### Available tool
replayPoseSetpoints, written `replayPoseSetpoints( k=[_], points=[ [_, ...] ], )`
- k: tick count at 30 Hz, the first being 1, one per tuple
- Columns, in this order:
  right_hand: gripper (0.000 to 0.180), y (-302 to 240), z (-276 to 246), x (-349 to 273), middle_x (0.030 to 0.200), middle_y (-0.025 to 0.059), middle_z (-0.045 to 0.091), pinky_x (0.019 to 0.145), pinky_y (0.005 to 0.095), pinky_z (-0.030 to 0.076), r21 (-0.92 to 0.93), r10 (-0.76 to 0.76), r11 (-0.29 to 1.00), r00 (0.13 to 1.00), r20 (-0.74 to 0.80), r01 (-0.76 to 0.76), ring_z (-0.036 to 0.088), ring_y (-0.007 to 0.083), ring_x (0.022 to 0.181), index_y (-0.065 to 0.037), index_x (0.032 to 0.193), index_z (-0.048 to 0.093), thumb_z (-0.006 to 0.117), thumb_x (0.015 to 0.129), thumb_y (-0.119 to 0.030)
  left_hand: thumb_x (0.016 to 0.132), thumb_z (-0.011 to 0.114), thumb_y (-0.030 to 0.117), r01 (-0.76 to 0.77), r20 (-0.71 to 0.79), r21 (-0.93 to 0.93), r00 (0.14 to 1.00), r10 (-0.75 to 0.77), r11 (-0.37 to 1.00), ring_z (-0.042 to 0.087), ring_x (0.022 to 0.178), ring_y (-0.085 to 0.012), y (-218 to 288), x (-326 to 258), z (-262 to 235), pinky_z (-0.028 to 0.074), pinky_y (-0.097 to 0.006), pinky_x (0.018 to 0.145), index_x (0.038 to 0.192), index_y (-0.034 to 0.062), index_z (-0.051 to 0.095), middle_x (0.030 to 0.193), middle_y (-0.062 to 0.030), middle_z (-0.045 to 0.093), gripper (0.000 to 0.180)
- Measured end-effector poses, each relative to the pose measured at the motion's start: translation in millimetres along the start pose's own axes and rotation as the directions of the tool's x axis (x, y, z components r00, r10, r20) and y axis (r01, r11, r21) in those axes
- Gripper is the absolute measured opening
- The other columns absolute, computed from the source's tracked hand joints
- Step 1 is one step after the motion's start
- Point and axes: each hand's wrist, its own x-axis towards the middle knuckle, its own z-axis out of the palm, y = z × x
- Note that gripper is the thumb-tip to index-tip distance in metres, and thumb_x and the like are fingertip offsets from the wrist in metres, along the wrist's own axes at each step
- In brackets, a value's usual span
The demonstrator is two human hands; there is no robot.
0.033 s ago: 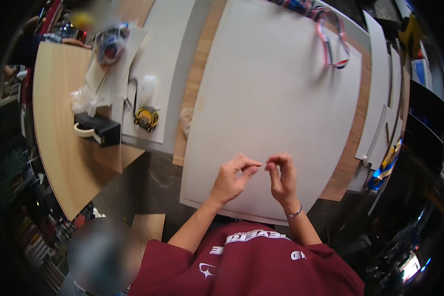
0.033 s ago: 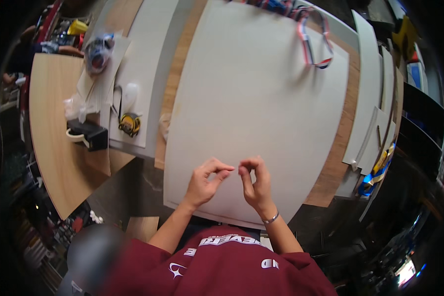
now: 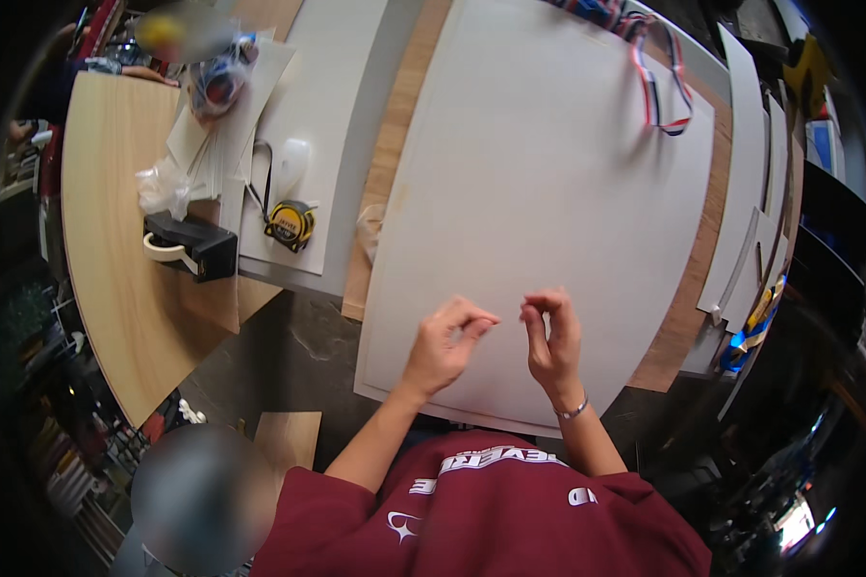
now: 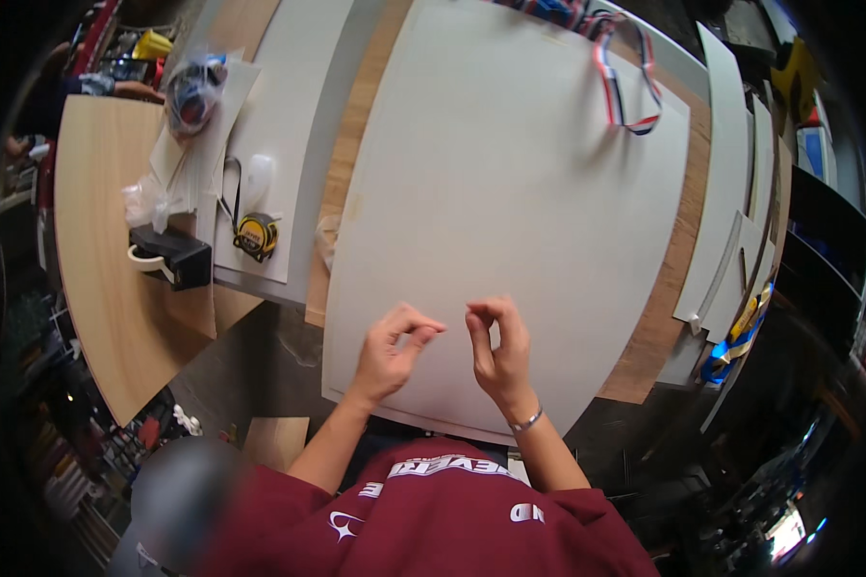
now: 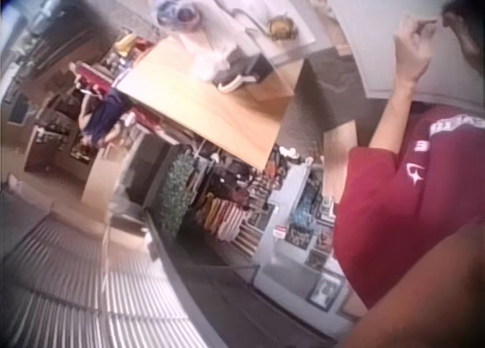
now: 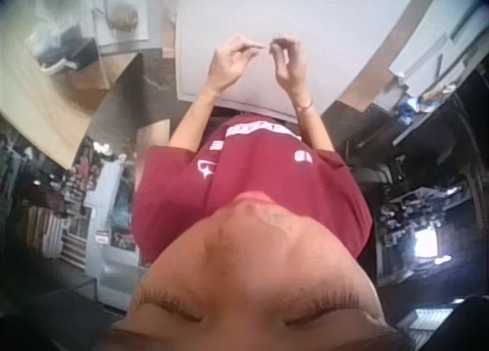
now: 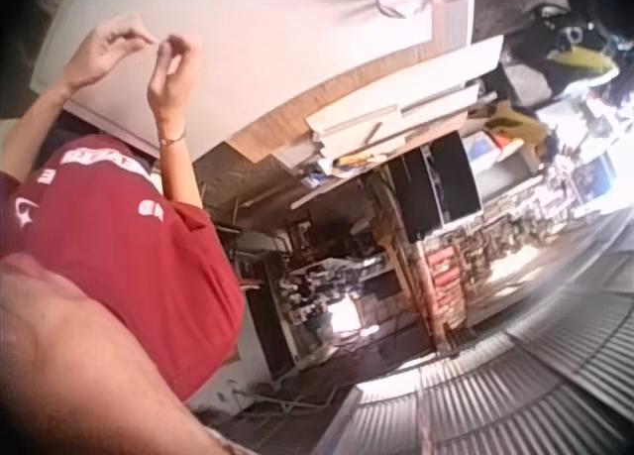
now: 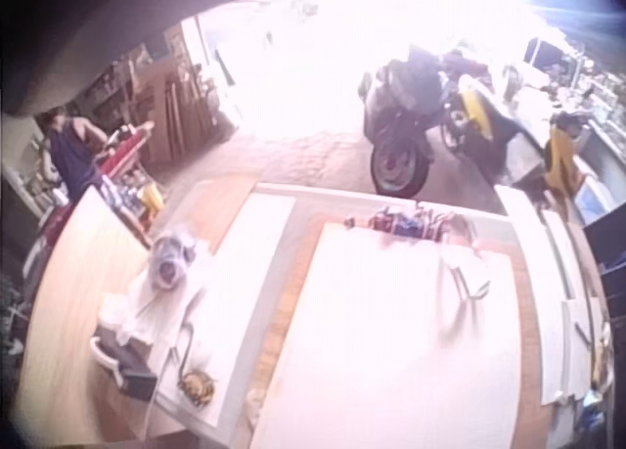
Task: The person measures and marks a white board with a ruler and pencil, then flips it to apply double-sided tape. They peel the backing off the tape and place a black board with medals on top. Finally, they use a utility knife to trim the edges of the black board.
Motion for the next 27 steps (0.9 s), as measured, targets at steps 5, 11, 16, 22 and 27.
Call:
replayPoseSetpoints(
  k=[5, 11, 16, 22, 27],
  points=[
    [0.012, -13, 88, 68, 0.089, 0.0092, 0.062, 0.066, 0.0353, 0.05, -0.14, -0.1, 0.985, 0.995, 0.015, 0.101, 0.06, 0.0255, 0.077, -0.003, 0.101, 0.067, 0.069, 0.092, 0.005, 0.103, 0.066, 0.024, 0.142, -0.282, 0.042, 0.951, -0.125, 0.989, 0.052, 0.069, -0.0176, -19, -7, -111, 0.042, -0.029, 0.065, 0.076, 0.001, 0.049, 0.074, -0.0064, 0.048, 0.039],
    [0.011, -2, 155, 138, 0.091, 0.0075, 0.063, 0.069, 0.0372, 0.053, -0.336, -0.245, 0.91, 0.969, 0.04, 0.244, 0.062, 0.0256, 0.082, -0.005, 0.098, 0.068, 0.07, 0.089, 0.001, 0.084, 0.086, 0.023, -0.095, -0.193, 0.465, 0.96, 0.205, 0.88, 0.065, 0.105, -0.0287, -20, 61, -155, 0.049, -0.036, 0.085, 0.077, 0.0085, 0.046, 0.111, -0.0129, 0.063, 0.043],
    [0.013, 3, 164, 147, 0.09, 0.005, 0.063, 0.07, 0.0371, 0.054, -0.452, -0.242, 0.856, 0.967, 0.08, 0.251, 0.063, 0.0249, 0.082, -0.008, 0.094, 0.07, 0.072, 0.085, 0.001, 0.07, 0.092, 0.019, -0.436, 0.181, 0.578, 0.893, 0.412, 0.69, 0.046, 0.143, -0.0323, -21, 130, -169, 0.038, -0.047, 0.116, 0.09, 0.0099, 0.048, 0.14, -0.006, 0.06, 0.049],
    [0.015, 7, 166, 146, 0.09, 0.0033, 0.064, 0.069, 0.0371, 0.054, -0.498, -0.285, 0.813, 0.952, 0.108, 0.3, 0.063, 0.0242, 0.081, -0.009, 0.093, 0.07, 0.072, 0.082, 0.001, 0.067, 0.093, 0.02, -0.524, 0.338, 0.511, 0.851, 0.401, 0.681, 0.042, 0.147, -0.0284, -34, 156, -176, 0.034, -0.049, 0.123, 0.094, 0.0113, 0.05, 0.146, -0.003, 0.058, 0.052],
    [0.017, 8, 168, 146, 0.091, 0.0038, 0.064, 0.069, 0.0373, 0.054, -0.521, -0.3, 0.789, 0.945, 0.133, 0.324, 0.063, 0.0244, 0.081, -0.008, 0.095, 0.07, 0.072, 0.082, 0.002, 0.064, 0.094, 0.02, -0.545, 0.372, 0.509, 0.837, 0.401, 0.666, 0.042, 0.147, -0.0278, -37, 164, -179, 0.034, -0.049, 0.123, 0.095, 0.0115, 0.051, 0.146, -0.0023, 0.059, 0.054]
  ],
)
